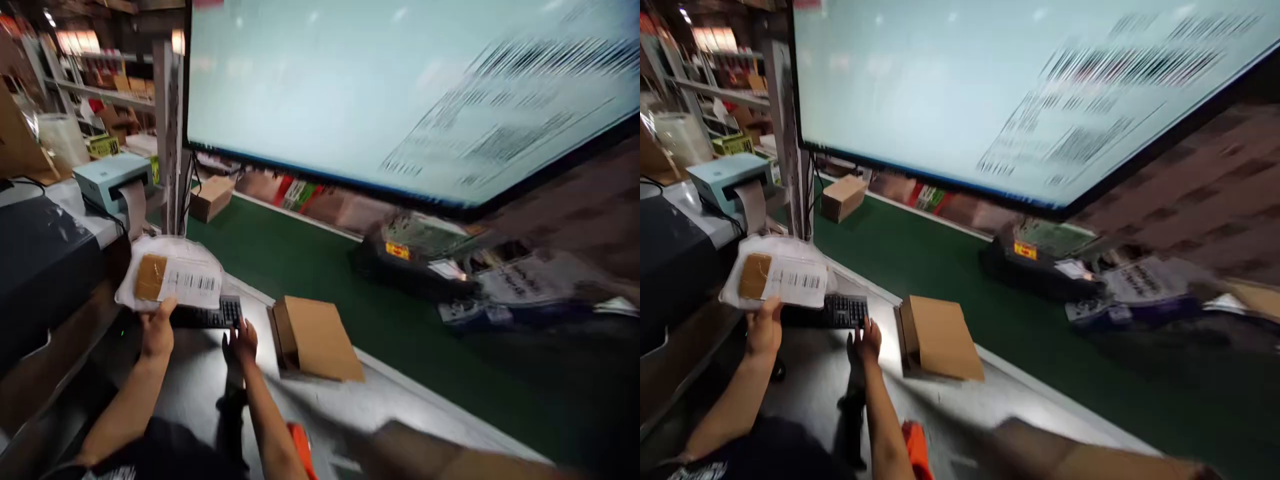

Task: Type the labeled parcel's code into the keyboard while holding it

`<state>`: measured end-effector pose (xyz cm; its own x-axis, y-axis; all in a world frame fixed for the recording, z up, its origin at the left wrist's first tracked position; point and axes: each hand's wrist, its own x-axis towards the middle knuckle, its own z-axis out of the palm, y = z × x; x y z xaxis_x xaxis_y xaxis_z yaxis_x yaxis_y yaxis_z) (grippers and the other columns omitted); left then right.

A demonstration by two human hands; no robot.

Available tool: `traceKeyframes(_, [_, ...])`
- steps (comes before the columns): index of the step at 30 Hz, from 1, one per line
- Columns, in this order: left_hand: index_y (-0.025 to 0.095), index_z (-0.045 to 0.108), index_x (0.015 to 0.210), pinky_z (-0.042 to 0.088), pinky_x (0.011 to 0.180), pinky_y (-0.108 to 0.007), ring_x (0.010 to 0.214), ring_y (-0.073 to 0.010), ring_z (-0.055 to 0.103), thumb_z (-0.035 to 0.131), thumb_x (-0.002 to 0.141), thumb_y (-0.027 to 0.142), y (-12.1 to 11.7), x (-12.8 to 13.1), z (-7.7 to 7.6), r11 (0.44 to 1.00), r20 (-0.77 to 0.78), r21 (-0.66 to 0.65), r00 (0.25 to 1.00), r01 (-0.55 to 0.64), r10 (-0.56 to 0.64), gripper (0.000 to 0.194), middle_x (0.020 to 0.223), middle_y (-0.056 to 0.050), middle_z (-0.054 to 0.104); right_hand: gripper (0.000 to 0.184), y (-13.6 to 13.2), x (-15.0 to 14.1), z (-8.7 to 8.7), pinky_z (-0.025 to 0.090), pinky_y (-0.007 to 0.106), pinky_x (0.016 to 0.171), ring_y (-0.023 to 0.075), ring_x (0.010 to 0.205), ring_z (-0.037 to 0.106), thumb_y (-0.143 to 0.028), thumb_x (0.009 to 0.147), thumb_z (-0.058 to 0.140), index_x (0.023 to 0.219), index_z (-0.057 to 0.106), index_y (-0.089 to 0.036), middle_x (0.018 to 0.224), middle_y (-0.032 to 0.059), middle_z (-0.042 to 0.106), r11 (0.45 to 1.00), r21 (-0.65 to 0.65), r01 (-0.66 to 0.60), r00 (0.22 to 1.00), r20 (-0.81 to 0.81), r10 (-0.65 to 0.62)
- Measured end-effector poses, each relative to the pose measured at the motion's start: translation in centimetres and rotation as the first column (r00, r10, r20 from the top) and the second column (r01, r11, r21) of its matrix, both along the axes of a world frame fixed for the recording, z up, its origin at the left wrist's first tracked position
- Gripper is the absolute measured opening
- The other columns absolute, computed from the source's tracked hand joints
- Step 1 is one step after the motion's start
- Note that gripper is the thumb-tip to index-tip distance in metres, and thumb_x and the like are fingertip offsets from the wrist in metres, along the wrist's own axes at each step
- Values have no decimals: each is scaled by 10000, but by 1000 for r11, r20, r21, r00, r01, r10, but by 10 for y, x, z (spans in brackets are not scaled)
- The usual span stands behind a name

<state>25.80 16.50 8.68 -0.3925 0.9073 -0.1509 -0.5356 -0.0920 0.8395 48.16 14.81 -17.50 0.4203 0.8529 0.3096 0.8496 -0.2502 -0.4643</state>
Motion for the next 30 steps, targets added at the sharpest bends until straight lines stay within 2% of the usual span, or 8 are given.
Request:
traceKeyframes(2, [315,709,1260,457,1308,-532,1437,-334,638,948,529,443,1,-3,7,996,-48,92,999,9,-4,780,1363,-52,787,371,3,-4,-18,536,502,984,336,1101,601,-317,897,588,1202,756,-190,1190,183,688,990,-137,22,997,-68,-31])
traceKeyframes(4, [315,716,1262,472,1295,-516,1441,-332,635,912,544,444,4,-3,6,989,-88,149,996,27,-13,755,1383,-42,779,438,3,-4,-52,492,501,1067,333,1196,561,-335,949,558,1321,727,-176,1321,201,654,972,-231,41,992,-109,-67])
traceKeyframes(7, [325,715,1266,473,1295,-498,1460,-314,621,875,593,428,6,-5,-1,980,-143,187,989,63,-36,699,1406,-20,768,486,2,-4,-88,454,501,1110,345,1273,513,-383,958,606,1389,708,-183,1422,210,606,957,-285,54,988,-125,-93])
traceKeyframes(18, [328,705,1289,463,1303,-499,1506,-322,581,887,587,422,11,-3,-8,981,-156,191,988,39,-9,731,1461,-29,743,403,34,-4,-88,385,567,1155,360,1332,463,-428,973,616,1281,753,-206,1427,193,582,970,-215,113,985,-105,-138])
traceKeyframes(22, [340,672,1360,475,1289,-494,1480,-306,606,884,624,500,12,1,-16,991,-212,130,977,22,6,782,1462,-28,744,431,42,-9,-71,385,653,1141,396,1328,479,-463,960,568,1237,740,-180,1399,220,591,977,-144,159,958,-218,-188])
traceKeyframes(25, [323,665,1372,499,1268,-482,1479,-306,609,893,633,505,12,3,-19,995,-199,100,980,32,-12,794,1463,-51,743,578,43,-24,-43,367,692,1195,402,1410,473,-540,979,469,1402,628,-181,1480,222,562,973,2,230,884,-419,-208])
traceKeyframes(27, [313,675,1355,498,1270,-480,1487,-309,602,905,625,500,12,4,-19,994,-181,101,983,50,-31,787,1453,-62,748,672,35,-42,-10,364,661,1244,372,1479,460,-593,999,413,1527,504,-188,1553,211,518,966,138,219,797,-596,-96])
traceKeyframes(30, [326,680,1342,478,1287,-470,1503,-299,589,913,630,494,10,5,-19,987,-168,128,983,97,-74,768,1443,-49,752,729,17,-75,59,381,625,1275,335,1539,456,-664,1008,401,1615,373,-261,1621,157,471,898,405,174,573,-783,242])
